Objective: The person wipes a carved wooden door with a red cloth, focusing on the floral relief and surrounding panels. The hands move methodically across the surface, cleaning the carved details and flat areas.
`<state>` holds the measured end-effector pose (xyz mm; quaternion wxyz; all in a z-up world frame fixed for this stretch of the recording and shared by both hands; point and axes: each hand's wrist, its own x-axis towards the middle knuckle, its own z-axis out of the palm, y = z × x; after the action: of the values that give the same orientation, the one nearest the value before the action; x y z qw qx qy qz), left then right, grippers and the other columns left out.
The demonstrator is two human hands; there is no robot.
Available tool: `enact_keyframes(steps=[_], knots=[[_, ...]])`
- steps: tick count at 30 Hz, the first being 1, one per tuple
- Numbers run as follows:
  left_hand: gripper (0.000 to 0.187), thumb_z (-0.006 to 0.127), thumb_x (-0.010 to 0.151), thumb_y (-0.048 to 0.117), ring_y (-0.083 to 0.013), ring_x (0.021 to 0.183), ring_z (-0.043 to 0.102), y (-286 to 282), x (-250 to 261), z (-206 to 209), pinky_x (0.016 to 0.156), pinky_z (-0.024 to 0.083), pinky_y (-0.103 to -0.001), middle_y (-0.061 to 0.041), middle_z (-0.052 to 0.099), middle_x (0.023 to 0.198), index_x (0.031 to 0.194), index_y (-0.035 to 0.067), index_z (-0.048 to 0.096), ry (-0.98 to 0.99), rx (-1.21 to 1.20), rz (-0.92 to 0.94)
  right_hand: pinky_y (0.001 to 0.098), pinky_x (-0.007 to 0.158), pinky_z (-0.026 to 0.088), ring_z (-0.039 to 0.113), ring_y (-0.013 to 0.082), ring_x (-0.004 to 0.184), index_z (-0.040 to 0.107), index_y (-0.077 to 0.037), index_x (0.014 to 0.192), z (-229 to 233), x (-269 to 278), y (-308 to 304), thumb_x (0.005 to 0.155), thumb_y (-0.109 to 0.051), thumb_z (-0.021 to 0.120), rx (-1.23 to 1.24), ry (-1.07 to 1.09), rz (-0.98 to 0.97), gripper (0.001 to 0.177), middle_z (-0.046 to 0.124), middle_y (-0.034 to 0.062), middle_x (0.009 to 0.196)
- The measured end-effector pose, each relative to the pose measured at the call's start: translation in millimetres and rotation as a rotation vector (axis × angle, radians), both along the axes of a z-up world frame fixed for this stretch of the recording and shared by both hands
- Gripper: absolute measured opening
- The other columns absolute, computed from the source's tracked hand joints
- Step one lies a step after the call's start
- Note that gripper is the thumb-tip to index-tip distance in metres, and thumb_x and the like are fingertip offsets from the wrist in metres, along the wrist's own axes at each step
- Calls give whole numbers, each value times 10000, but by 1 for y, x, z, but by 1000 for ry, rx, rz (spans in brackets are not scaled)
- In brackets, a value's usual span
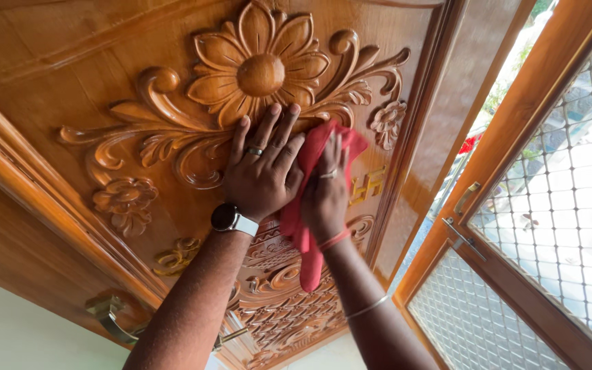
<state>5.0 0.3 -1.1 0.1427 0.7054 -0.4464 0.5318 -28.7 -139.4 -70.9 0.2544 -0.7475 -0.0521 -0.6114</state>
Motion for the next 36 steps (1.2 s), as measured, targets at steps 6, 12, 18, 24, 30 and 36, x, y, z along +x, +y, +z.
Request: enact_keyframes(steps=[6, 12, 18, 24, 30, 36], knots=[[296, 616, 980, 168, -252, 1528, 412, 1, -2, -2, 1290, 228, -541, -68, 507, 1603, 1254, 108, 710, -3, -10, -3, 481, 1273, 327, 397, 420, 1518, 377, 0, 1562, -11, 3, -2, 992, -115, 597, -11, 88, 7, 622, 369, 263, 1627], [293, 613, 979, 155, -259, 1505, 447, -2, -1, -1, 1280, 241, -539, -72, 535, 1578, 1250, 106, 715, -23, -28, -8, 527, 1298, 289, 410, 365, 1539, 354, 31, 1567, -12, 1, -14, 937, -25, 550, -88, 155, -174, 662, 379, 228, 1637], [298, 613, 974, 153, -263, 1498, 461, -3, -3, 1, 1275, 247, -540, -70, 543, 1573, 1256, 124, 707, -26, -27, 4, 575, 1277, 122, 314, 373, 1540, 418, 98, 1509, 8, -11, -9, 874, -32, 558, -75, 261, -206, 663, 352, 239, 1636], [311, 608, 967, 174, -274, 1493, 464, -4, -3, 0, 1265, 239, -551, -84, 543, 1572, 1260, 119, 699, -5, -11, 7, 514, 1329, 123, 223, 413, 1595, 413, 93, 1392, -4, -7, -8, 902, -35, 530, -66, 212, -125, 520, 256, 306, 1675], [312, 605, 969, 181, -269, 1492, 465, -6, -3, 1, 1263, 243, -550, -74, 545, 1569, 1261, 130, 700, -35, -13, 36, 461, 1330, 162, 190, 446, 1601, 205, 155, 1583, 3, 6, -8, 946, 3, 487, 104, 94, 35, 712, 200, 318, 1686], [299, 611, 970, 177, -260, 1493, 468, -6, -2, -1, 1268, 244, -542, -68, 561, 1563, 1252, 143, 704, -42, -11, 69, 405, 1324, 246, 242, 418, 1607, 231, 79, 1609, 5, 3, -21, 944, 18, 465, 123, 99, 87, 707, 245, 299, 1696]])
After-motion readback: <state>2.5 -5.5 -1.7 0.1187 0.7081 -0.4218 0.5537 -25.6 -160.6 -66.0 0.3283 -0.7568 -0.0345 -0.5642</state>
